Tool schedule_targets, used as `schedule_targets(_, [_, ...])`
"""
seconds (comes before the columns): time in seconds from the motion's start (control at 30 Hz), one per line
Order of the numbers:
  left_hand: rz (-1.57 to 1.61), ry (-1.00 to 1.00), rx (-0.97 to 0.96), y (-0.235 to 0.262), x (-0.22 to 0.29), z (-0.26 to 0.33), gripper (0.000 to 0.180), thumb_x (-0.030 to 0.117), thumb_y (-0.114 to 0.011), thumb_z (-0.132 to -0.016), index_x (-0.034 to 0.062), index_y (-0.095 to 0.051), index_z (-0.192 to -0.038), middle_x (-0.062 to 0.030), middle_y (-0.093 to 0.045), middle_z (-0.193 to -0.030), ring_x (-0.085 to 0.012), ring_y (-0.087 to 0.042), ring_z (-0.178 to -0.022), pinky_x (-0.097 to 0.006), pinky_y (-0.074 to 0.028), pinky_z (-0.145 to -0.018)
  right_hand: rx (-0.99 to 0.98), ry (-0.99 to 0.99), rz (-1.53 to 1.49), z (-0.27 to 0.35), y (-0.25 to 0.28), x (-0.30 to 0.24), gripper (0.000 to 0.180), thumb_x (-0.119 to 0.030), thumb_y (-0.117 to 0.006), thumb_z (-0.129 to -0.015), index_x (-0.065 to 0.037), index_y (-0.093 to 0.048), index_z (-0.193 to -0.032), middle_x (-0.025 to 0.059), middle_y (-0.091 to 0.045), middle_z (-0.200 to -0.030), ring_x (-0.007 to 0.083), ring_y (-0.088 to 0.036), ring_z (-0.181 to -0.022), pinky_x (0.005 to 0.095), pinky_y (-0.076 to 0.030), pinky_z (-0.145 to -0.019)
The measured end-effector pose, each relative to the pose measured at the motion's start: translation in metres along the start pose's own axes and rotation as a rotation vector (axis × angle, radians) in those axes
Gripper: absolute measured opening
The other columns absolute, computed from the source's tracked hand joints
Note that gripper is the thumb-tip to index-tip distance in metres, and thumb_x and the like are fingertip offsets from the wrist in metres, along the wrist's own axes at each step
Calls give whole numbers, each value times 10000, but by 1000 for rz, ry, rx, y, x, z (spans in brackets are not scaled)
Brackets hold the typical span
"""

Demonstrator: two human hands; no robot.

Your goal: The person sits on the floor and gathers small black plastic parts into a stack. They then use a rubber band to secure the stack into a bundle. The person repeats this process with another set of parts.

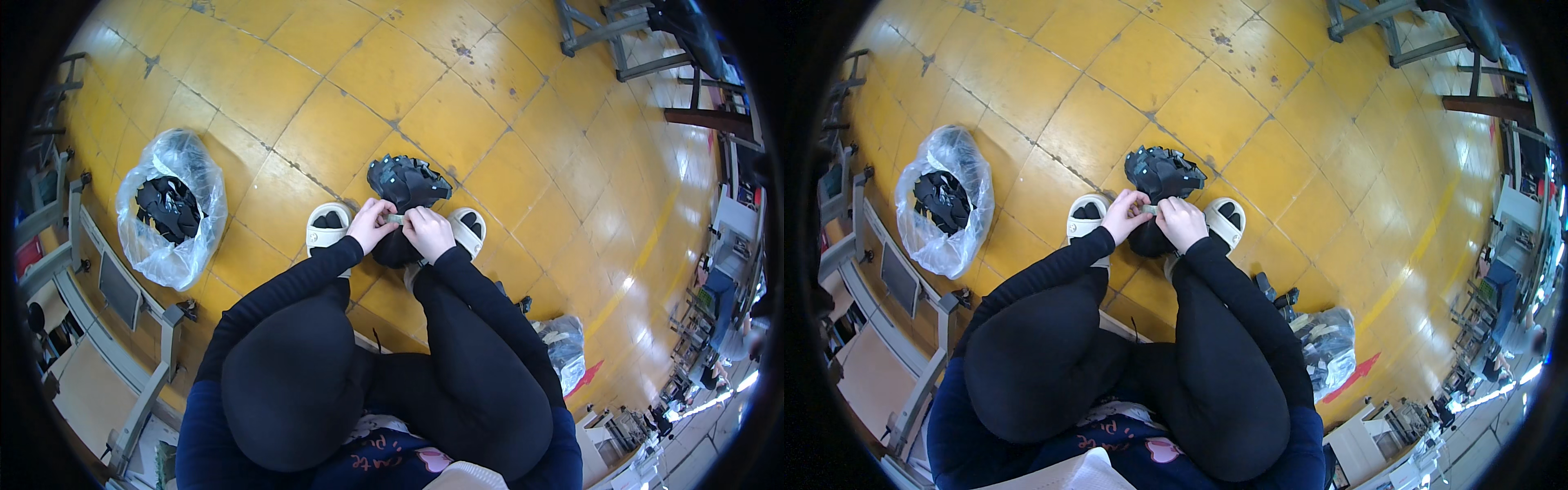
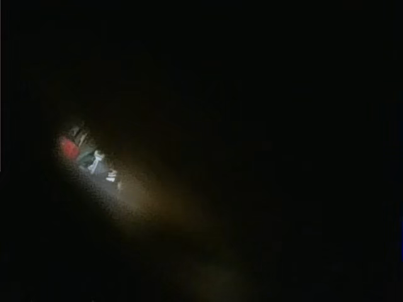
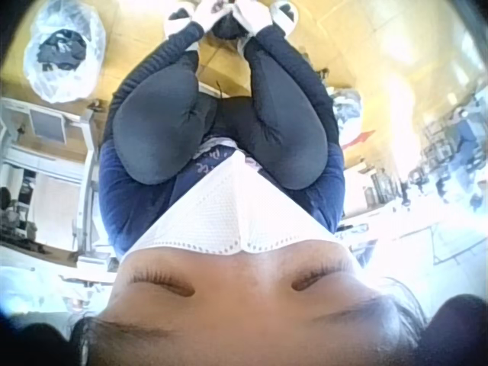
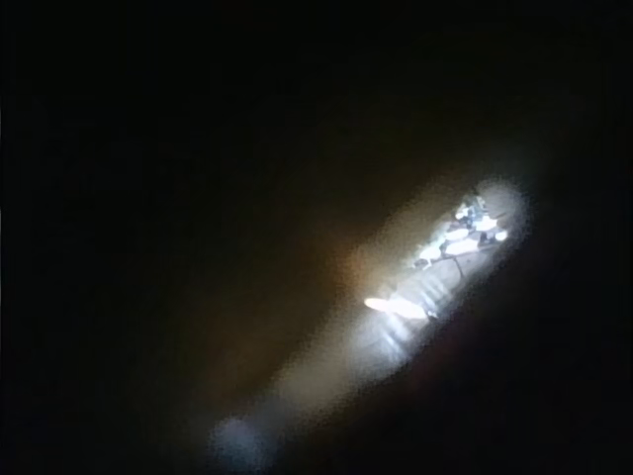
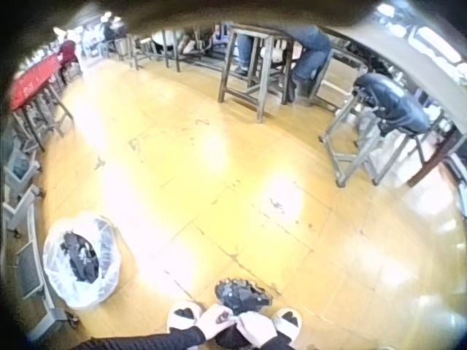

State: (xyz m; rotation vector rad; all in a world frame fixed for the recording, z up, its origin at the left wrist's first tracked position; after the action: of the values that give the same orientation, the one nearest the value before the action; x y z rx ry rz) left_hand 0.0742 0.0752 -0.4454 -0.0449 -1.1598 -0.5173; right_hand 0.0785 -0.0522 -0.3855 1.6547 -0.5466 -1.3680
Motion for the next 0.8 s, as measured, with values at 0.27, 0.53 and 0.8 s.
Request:
schedule_targets(0.27, [-159, -140, 6, 8, 17, 0, 191, 90, -694, -808, 50, -576, -953, -65, -517, -823, -164, -561, -695, -289, -478, -660, 33, 56, -139, -3, 15, -1, 75, -137, -636, -814, -95, -591, -856, 57, -581, -755, 250, -619, -736, 364, -506, -640])
schedule_targets(0.53, [-222, -132, -30, 3, 13, -7, 122, 131, -636, -832, 59, -557, -892, -114, -515, -848, -301, -565, -816, -379, -462, -717, -56, -57, -131, -11, 7, 0, 63, -155, -628, -818, -106, -591, -826, 52, -605, -766, 251, -629, -740, 376, -508, -638])
schedule_targets(0.8, [-169, -184, -58, 5, 11, -6, 133, 77, -623, -834, 42, -558, -945, -122, -520, -877, -279, -566, -827, -351, -467, -741, -127, -134, -154, -13, 3, -4, 67, -165, -613, -835, -102, -593, -848, 79, -623, -811, 288, -637, -741, 400, -510, -646])
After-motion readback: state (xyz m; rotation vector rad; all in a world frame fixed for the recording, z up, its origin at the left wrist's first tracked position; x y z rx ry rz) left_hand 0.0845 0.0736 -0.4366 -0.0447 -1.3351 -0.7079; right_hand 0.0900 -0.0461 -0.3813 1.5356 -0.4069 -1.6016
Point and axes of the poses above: each hand's wrist, its own z-axis away from the middle knuckle, its own y-axis out of the back of the hand, x = y × z, the point moved 8 cm from there along -z, towards the middle knuckle
